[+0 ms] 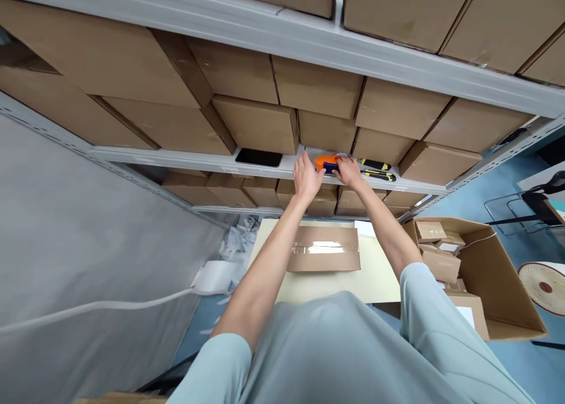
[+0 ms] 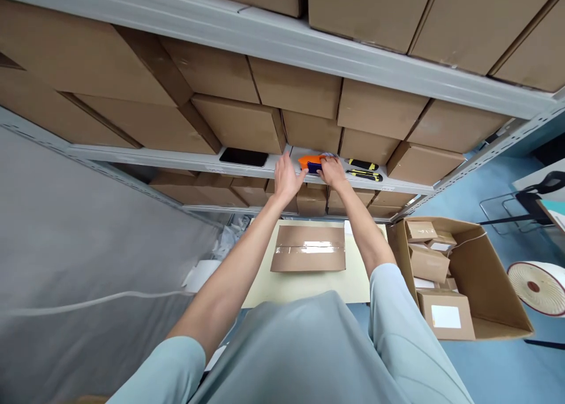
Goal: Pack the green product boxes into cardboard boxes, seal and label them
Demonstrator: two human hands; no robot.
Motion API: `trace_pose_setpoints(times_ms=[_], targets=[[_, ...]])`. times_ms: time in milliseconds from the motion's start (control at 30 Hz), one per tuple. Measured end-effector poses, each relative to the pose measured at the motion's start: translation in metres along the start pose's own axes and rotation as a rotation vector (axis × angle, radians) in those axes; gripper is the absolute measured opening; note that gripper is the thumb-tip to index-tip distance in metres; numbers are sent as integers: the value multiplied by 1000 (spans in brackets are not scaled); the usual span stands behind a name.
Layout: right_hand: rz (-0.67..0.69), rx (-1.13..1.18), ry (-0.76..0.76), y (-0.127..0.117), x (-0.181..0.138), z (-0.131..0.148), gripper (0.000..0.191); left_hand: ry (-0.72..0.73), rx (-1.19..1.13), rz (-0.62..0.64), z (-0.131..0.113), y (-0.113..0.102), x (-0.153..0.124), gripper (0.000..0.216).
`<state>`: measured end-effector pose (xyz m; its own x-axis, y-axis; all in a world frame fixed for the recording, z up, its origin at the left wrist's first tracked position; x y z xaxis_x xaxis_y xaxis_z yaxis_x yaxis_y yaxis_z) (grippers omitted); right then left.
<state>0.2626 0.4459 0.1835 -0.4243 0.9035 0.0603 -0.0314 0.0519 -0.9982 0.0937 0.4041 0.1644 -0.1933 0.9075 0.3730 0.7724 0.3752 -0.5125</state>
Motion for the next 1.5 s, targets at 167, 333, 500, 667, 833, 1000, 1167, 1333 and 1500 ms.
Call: trace_pose_setpoints(times_ms=[167,333,500,667,833,1000,1167,1333,1500], targets=[[-36,44,91,7,-2,-11,48,16,13,54,2,3,-28,83],[-269,161,135,9,-65,0,59,65,-12,117,16,-6,-100,79],[-122,324,150,85,-208,53,64,19,27,303,42,-12,-234,73],[218,395,122,167,-304,113,62,-45,82,647,53,20,-328,64],[233,332,185,189,-326,101,63,-83,141,679,78,17,-339,72],[189,334,359,195,-343,62,67,-221,172,549,122,-21,-332,81],[128,468,475,206,-338,55,74,-449,77,441,147,-25,-318,86],[177,514,674,212,-321,40,91,-649,7,371,164,-13,-295,78],[302,592,774,210,-309,17,74,-651,-142,352,164,-12,-279,47]])
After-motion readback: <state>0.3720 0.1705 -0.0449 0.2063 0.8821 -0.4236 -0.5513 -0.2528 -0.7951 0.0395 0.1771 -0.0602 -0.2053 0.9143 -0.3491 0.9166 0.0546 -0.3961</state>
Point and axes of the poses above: each hand's wrist, its own x-axis towards the middle knuckle, its own y-axis out of the palm, z = x × y, the point moved 6 cm from there along x, towards the middle knuckle, and after that the axes turned 6 degrees about -x, right-handed, at the moved point
